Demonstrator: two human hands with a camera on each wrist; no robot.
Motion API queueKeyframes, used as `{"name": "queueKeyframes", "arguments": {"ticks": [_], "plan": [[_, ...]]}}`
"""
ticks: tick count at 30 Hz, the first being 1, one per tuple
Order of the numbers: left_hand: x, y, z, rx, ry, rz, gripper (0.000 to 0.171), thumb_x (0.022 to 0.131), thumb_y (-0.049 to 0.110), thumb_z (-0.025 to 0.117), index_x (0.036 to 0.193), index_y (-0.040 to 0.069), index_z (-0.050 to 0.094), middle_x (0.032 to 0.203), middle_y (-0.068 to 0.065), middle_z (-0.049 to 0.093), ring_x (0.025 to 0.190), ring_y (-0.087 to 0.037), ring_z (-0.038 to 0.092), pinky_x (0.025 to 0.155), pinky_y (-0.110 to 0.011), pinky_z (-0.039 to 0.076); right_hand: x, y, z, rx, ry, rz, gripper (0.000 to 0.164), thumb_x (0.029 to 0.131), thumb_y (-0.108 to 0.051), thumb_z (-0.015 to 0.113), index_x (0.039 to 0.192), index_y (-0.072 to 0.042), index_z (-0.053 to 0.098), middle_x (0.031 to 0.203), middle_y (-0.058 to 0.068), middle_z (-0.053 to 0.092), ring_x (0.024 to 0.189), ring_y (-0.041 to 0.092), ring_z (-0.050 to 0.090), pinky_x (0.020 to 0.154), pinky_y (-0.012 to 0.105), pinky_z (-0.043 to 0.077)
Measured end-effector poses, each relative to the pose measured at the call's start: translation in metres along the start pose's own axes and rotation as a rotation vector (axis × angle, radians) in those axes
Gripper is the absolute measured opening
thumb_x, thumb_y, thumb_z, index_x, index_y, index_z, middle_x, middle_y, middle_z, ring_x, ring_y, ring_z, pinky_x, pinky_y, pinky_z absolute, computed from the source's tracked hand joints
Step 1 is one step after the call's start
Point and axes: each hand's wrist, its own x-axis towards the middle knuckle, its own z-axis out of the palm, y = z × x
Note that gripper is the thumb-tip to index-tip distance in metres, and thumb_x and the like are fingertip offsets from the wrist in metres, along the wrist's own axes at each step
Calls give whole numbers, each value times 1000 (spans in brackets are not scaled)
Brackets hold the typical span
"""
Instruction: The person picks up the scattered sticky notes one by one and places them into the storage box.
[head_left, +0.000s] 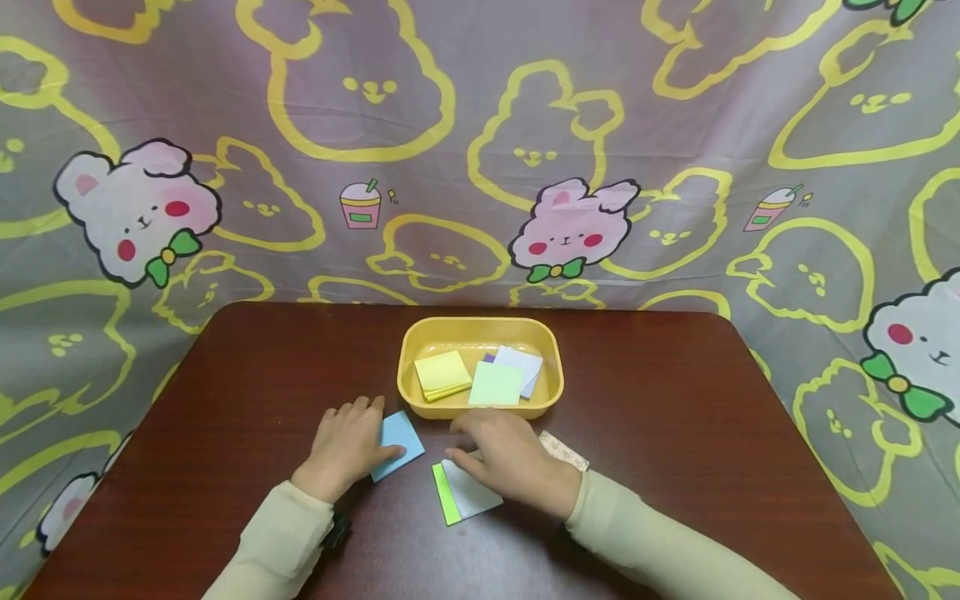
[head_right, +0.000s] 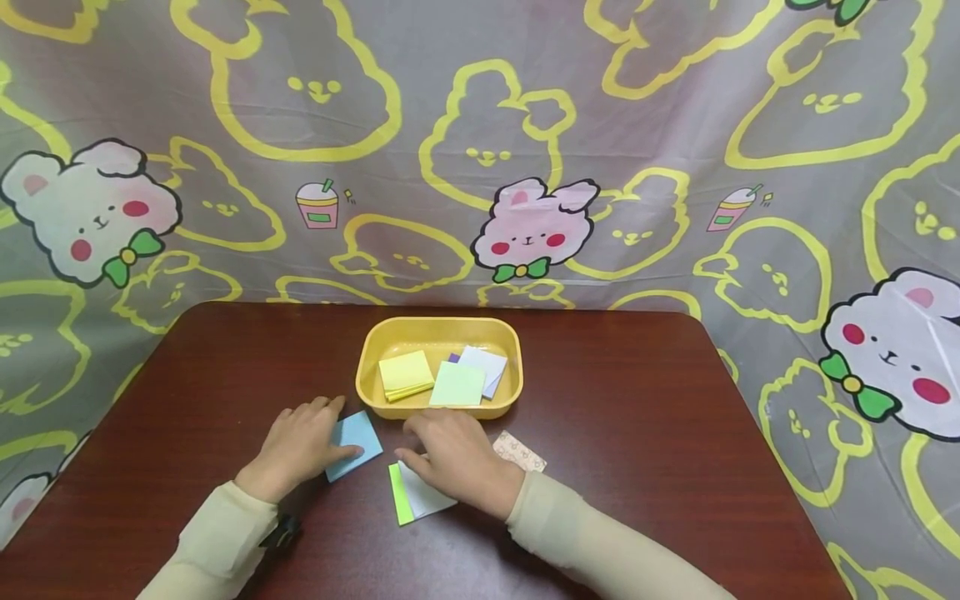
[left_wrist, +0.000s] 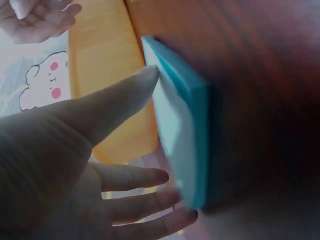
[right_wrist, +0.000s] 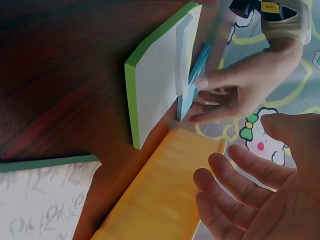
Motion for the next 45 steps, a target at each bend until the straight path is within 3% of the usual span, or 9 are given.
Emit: {"name": "queueKeyframes", "arguments": {"ticks": [9, 18, 26, 31, 38, 45], "plan": [[4, 2, 4, -18, -21, -24, 75, 61, 52, 78, 116, 2, 63, 97, -14, 63, 83, -29, 59, 74, -49, 45, 1, 2, 0, -7, -2, 5, 29, 87, -41, 60, 100, -16, 67, 91, -7, 67, 79, 6, 60, 66, 28, 49], [7, 2, 2, -47, -16, -10, 62, 58, 48, 82, 97, 3, 65, 83, -10, 54, 67, -23, 51, 63, -44, 45, 3, 4, 1, -5, 3, 9, 27, 86, -41, 61, 98, -17, 67, 89, -8, 66, 75, 5, 58, 61, 26, 48], [7, 3, 1, -30, 11, 6, 65, 59, 47, 81, 103, 4, 62, 87, -10, 56, 73, -24, 54, 65, -44, 45, 6, 5, -1, 3, -9, 21, 30, 86, -41, 60, 99, -15, 68, 91, -6, 67, 79, 7, 59, 67, 28, 49], [7, 4, -1, -34, 48, 32, 51, 64, 41, 80, 96, 7, 61, 76, -4, 60, 67, -23, 58, 59, -42, 43, 8, 4, 1, 1, -15, 13, 31, 87, -41, 60, 101, -15, 68, 93, -5, 67, 82, 8, 60, 70, 28, 49], [6, 2, -6, -57, 132, 74, 21, 79, 23, 71, 82, 11, 54, 65, -4, 58, 61, -24, 59, 52, -41, 41, 13, 2, -1, 5, -3, 5, 32, 87, -41, 59, 102, -15, 68, 93, -4, 67, 82, 9, 61, 70, 28, 49], [6, -2, -11, -79, 120, 109, 13, 84, 16, 66, 82, 12, 54, 62, -2, 55, 53, -20, 53, 47, -38, 39, 17, 2, -4, 28, -5, 13, 32, 87, -40, 59, 105, -14, 69, 94, -4, 67, 84, 9, 61, 70, 28, 49]]}}
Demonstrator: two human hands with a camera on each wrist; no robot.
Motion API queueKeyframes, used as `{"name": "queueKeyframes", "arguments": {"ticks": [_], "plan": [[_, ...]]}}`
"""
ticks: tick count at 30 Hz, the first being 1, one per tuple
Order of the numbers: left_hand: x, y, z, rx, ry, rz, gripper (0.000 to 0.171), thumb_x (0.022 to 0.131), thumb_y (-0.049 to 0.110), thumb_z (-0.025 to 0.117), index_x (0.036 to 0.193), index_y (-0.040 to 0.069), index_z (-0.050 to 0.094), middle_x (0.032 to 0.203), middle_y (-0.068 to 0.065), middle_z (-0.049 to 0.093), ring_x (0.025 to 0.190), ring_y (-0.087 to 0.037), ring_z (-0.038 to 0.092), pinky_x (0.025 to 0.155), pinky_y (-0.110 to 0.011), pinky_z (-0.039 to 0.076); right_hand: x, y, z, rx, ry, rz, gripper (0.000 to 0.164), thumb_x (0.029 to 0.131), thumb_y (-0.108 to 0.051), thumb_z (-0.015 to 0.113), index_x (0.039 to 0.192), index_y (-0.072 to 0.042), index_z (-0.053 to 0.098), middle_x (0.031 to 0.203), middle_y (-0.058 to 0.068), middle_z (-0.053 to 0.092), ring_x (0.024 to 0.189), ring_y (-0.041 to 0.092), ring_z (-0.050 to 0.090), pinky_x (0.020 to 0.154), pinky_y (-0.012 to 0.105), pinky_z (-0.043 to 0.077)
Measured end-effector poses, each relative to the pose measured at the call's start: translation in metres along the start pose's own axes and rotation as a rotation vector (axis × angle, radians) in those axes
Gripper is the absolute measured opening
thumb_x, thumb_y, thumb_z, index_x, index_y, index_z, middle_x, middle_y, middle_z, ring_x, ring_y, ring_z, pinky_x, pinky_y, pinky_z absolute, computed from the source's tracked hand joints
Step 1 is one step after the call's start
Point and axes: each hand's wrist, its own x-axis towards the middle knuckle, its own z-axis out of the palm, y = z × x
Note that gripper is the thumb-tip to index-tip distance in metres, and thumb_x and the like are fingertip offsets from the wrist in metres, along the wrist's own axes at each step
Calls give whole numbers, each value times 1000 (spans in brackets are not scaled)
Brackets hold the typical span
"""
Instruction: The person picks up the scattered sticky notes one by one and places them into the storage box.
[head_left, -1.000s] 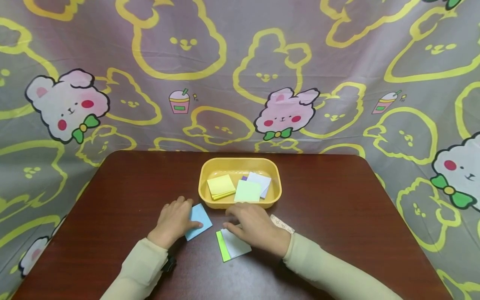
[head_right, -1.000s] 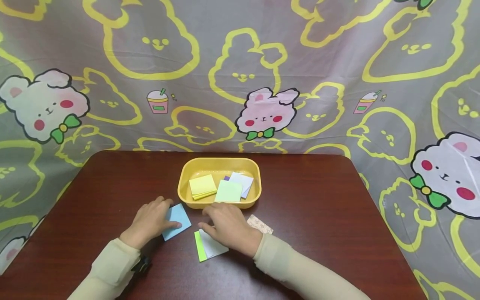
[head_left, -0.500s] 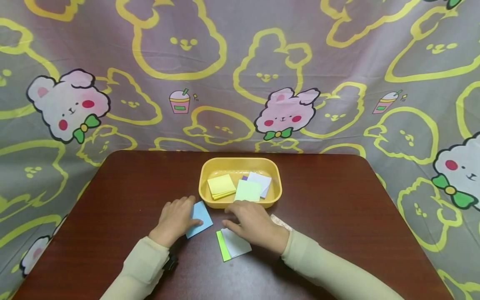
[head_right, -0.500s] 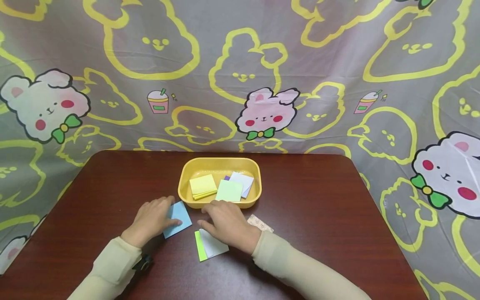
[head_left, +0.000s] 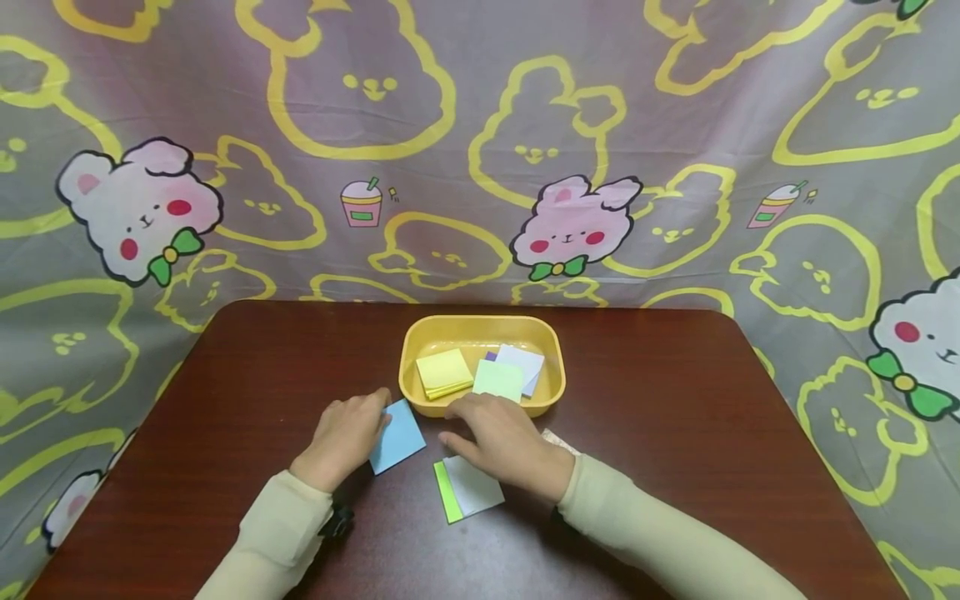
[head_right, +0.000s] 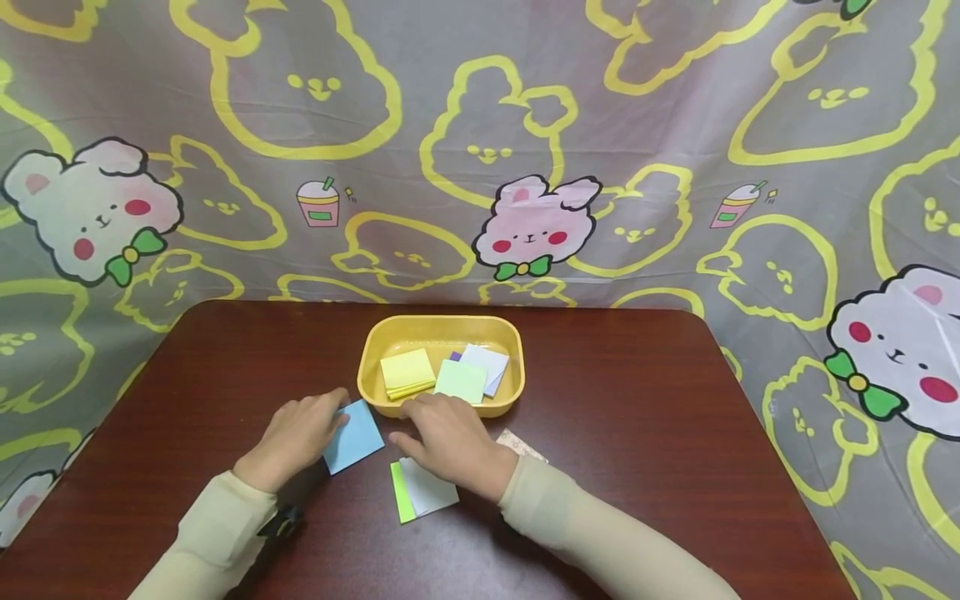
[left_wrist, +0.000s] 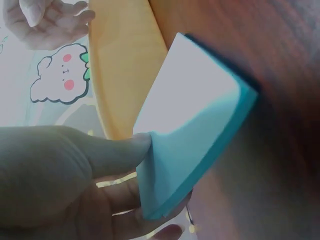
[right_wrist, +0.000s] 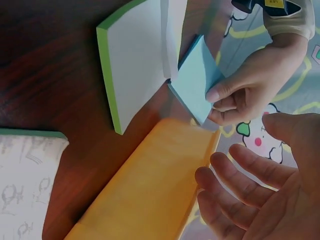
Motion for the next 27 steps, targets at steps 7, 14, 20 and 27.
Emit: {"name": "queueKeyframes", "arguments": {"ticks": [7, 14, 20, 27], "plan": [[0, -1, -11, -33, -57, 37, 9, 84, 14, 65, 82, 14, 57, 64, 1, 56, 51, -14, 47, 45, -35, 37, 3, -1, -3, -6, -18, 24, 35, 88, -41, 58, 107, -13, 68, 99, 0, 69, 89, 12, 62, 73, 31, 50], [1, 1, -19, -37, -95, 36, 9, 86, 14, 64, 81, 16, 56, 63, 3, 53, 51, -14, 45, 45, -34, 36, 5, 0, -4, 1, -25, 20, 35, 89, -40, 57, 108, -12, 67, 100, 0, 69, 89, 12, 62, 74, 30, 50], [3, 1, -23, -27, -133, 29, 9, 87, 15, 63, 82, 16, 56, 61, 5, 48, 50, -13, 42, 45, -32, 34, 8, 0, -4, -4, -24, 10, 37, 89, -41, 57, 109, -12, 67, 100, 0, 69, 88, 12, 62, 74, 31, 50], [4, 2, -29, -16, -160, 18, 4, 87, 16, 63, 88, 15, 59, 65, 4, 52, 52, -14, 44, 47, -32, 36, 11, -2, -6, -5, -29, -1, 38, 89, -42, 56, 110, -12, 67, 101, 0, 68, 89, 11, 61, 75, 30, 50]]}}
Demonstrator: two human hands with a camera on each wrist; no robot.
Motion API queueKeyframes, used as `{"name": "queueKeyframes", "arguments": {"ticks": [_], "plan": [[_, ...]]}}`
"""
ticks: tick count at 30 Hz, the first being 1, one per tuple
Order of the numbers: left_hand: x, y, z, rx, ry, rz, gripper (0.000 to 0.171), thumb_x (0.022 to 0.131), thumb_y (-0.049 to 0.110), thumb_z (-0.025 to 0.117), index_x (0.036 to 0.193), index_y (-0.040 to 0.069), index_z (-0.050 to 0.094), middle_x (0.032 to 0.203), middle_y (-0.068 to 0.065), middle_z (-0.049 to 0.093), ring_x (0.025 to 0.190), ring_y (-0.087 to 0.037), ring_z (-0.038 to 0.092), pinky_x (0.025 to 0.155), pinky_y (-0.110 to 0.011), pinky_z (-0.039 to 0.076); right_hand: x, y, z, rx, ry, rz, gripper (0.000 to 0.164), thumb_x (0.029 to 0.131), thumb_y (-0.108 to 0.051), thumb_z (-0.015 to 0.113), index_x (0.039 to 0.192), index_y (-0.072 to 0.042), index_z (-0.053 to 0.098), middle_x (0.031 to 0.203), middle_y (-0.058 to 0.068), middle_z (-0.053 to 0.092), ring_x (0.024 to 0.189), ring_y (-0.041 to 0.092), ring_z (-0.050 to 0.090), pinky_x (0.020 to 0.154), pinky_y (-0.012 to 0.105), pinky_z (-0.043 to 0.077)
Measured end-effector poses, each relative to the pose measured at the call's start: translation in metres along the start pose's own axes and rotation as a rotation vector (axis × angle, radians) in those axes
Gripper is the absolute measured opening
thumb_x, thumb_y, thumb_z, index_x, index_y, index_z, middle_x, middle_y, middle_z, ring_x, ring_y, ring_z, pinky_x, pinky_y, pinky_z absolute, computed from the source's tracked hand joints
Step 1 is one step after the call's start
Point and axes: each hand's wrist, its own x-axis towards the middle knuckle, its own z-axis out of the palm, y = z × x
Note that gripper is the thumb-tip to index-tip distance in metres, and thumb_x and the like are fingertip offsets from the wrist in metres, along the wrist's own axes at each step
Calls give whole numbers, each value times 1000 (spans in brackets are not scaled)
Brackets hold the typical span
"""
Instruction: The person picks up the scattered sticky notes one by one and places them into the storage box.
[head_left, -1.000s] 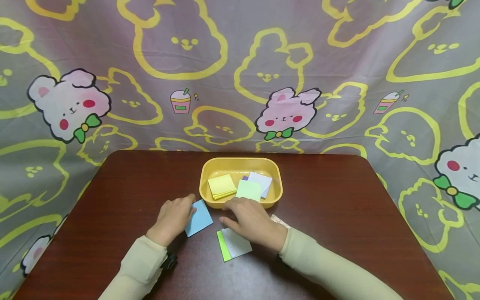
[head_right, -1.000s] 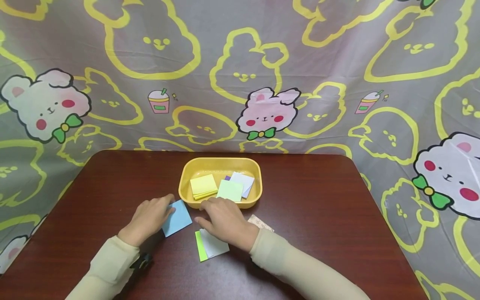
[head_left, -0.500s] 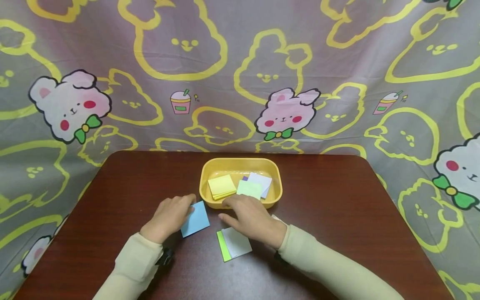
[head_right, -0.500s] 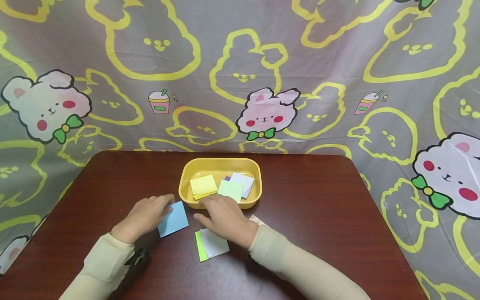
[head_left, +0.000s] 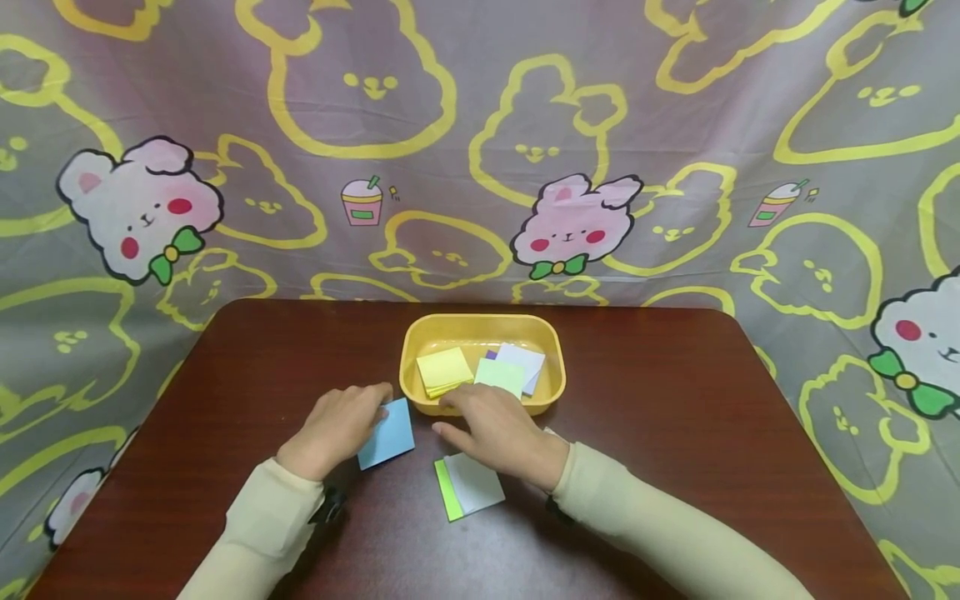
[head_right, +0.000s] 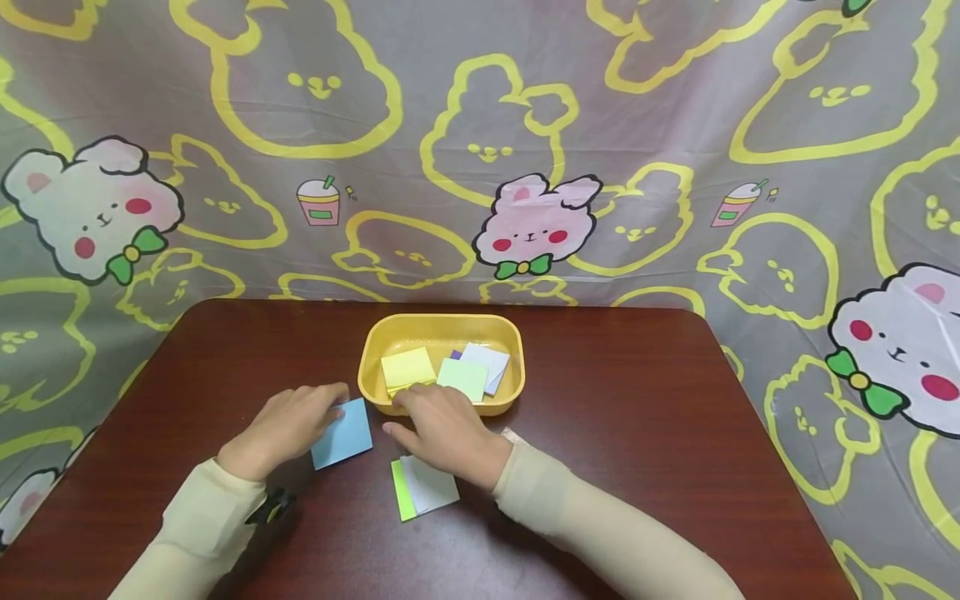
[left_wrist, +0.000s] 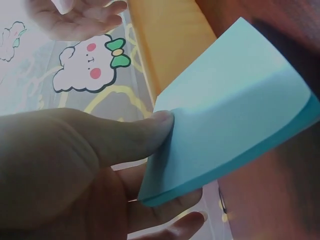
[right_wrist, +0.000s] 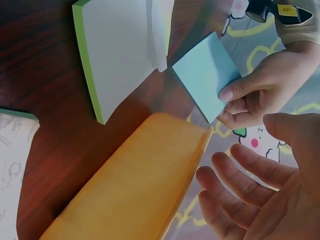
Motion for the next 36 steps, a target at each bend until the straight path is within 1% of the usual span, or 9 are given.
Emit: {"name": "queueKeyframes", "arguments": {"ticks": [5, 9, 12, 20, 27, 32, 36], "plan": [[0, 1, -7, 0, 13, 4, 5, 87, 16, 63, 91, 14, 60, 65, 4, 52, 52, -14, 44, 47, -32, 37, 1, 1, -2, -10, 3, 6, 38, 89, -42, 57, 110, -13, 67, 101, -1, 67, 89, 11, 61, 75, 30, 50], [-2, 2, -12, 1, 31, 22, 4, 87, 15, 63, 89, 14, 59, 64, 4, 51, 53, -14, 44, 47, -32, 37, 2, 2, -3, -22, 7, 10, 37, 89, -43, 56, 108, -13, 67, 97, -1, 67, 83, 10, 59, 69, 29, 49], [-2, 3, -17, 10, 38, 32, 5, 87, 15, 63, 88, 14, 58, 64, 4, 50, 52, -14, 43, 47, -32, 36, 3, 3, -5, -25, 20, 7, 36, 89, -43, 57, 107, -13, 67, 95, -2, 67, 81, 9, 59, 67, 28, 48], [-1, 5, -26, 6, 54, 41, 7, 86, 14, 63, 87, 14, 56, 63, 4, 48, 53, -14, 43, 46, -32, 35, 7, 5, -10, -23, 37, 4, 34, 89, -41, 57, 105, -12, 67, 94, -3, 67, 80, 9, 59, 66, 30, 49], [-1, 5, -30, 5, 76, 45, 8, 86, 14, 64, 85, 16, 56, 63, 4, 48, 54, -14, 42, 47, -32, 35, 10, 7, -15, -49, 40, 21, 36, 89, -43, 56, 106, -14, 67, 96, -4, 66, 85, 10, 61, 68, 30, 50], [0, 7, -33, 0, 102, 61, 8, 86, 15, 64, 86, 16, 57, 64, 5, 49, 52, -15, 41, 46, -32, 35, 12, 9, -20, -47, 51, 32, 37, 89, -44, 56, 107, -14, 67, 98, -3, 67, 87, 10, 61, 69, 30, 50], [3, 11, -38, -2, 127, 70, 8, 86, 15, 64, 86, 15, 55, 63, 5, 47, 51, -15, 40, 45, -31, 34, 13, 12, -23, -37, 77, 31, 35, 88, -43, 57, 105, -14, 68, 97, -2, 68, 86, 11, 61, 68, 31, 49]]}}
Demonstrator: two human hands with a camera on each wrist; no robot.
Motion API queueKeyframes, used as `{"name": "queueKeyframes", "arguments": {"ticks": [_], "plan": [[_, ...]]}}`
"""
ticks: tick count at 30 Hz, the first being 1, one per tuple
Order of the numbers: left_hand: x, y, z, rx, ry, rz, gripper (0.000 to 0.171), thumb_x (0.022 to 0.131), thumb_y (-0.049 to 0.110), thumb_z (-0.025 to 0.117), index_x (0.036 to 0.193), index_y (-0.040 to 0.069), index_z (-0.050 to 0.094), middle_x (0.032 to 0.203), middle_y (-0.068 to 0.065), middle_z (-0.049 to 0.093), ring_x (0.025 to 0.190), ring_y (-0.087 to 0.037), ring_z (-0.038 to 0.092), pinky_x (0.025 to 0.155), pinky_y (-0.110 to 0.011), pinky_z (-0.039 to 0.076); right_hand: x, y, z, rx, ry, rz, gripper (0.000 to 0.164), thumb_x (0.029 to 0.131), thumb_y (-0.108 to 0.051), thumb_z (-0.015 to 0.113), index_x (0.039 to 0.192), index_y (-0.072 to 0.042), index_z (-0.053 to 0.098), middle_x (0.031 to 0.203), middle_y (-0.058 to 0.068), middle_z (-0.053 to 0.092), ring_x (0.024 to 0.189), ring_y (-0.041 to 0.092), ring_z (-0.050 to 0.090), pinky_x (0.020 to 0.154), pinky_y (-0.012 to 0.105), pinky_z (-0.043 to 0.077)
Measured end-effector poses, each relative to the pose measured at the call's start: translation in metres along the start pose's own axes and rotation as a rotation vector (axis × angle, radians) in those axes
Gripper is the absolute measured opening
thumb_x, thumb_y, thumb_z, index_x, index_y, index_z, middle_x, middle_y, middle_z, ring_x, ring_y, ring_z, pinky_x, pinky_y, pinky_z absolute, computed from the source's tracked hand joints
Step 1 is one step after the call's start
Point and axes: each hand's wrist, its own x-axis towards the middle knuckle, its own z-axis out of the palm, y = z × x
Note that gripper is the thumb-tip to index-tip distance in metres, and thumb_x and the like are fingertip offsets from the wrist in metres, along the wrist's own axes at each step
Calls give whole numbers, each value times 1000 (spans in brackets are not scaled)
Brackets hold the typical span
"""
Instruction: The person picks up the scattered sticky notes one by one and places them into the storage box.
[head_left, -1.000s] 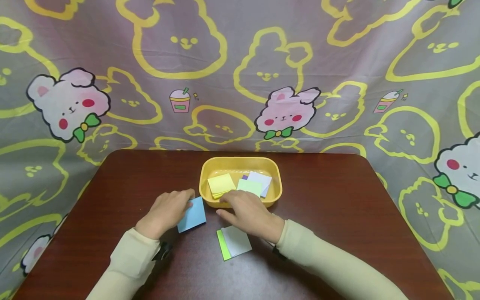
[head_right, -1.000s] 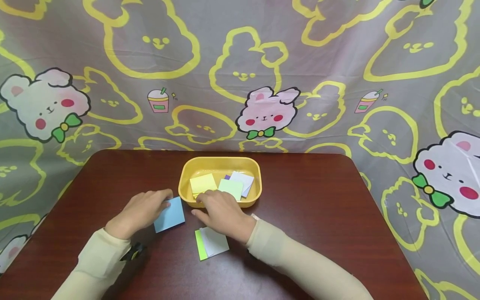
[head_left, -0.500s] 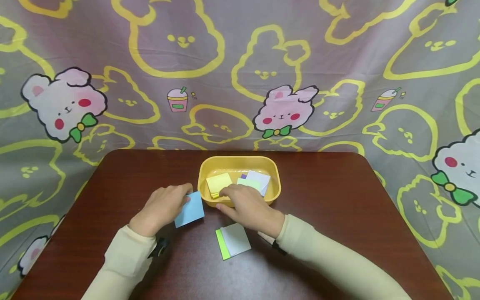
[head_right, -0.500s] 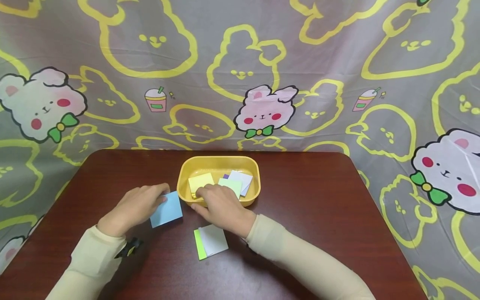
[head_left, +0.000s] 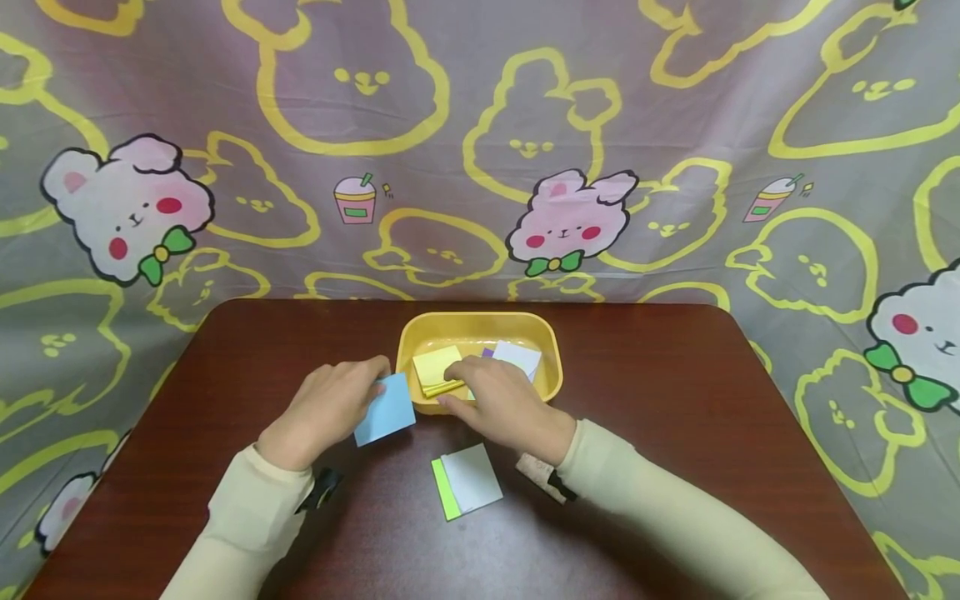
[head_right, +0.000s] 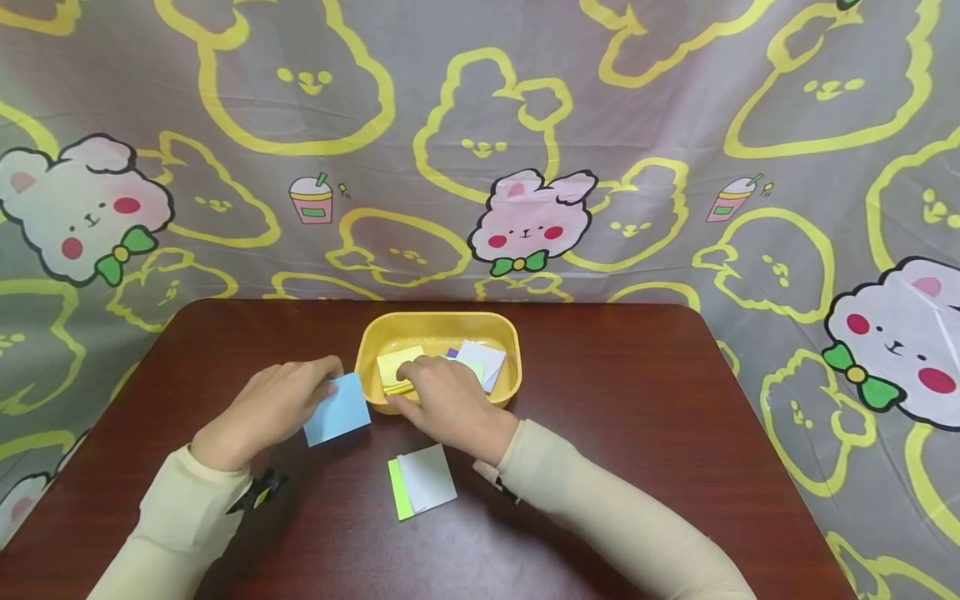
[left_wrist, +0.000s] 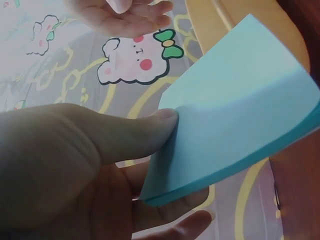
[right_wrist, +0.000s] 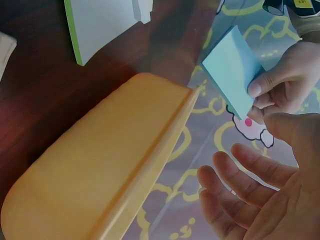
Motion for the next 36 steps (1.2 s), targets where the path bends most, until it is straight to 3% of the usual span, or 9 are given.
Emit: {"name": "queueKeyframes", "arguments": {"ticks": [8, 26, 36], "plan": [[10, 6, -6, 8, 50, 20, 10, 85, 15, 65, 88, 13, 55, 62, 4, 47, 50, -16, 40, 44, -32, 34, 2, 7, -5, -3, 16, 11, 34, 88, -42, 58, 103, -14, 68, 95, -3, 68, 85, 11, 61, 68, 31, 49], [40, 20, -12, -25, 95, 58, 13, 88, 17, 62, 100, 11, 59, 70, 0, 56, 52, -17, 46, 45, -33, 37, 2, 25, -16, -29, 17, 49, 35, 89, -43, 57, 104, -14, 68, 98, -2, 68, 89, 12, 62, 71, 33, 50], [57, 25, -4, -20, 117, 73, 11, 90, 17, 60, 98, 9, 57, 69, -1, 55, 54, -17, 47, 47, -35, 37, 1, 37, -18, -10, 21, 69, 34, 89, -40, 57, 103, -12, 68, 97, -2, 67, 89, 13, 62, 76, 32, 49]]}}
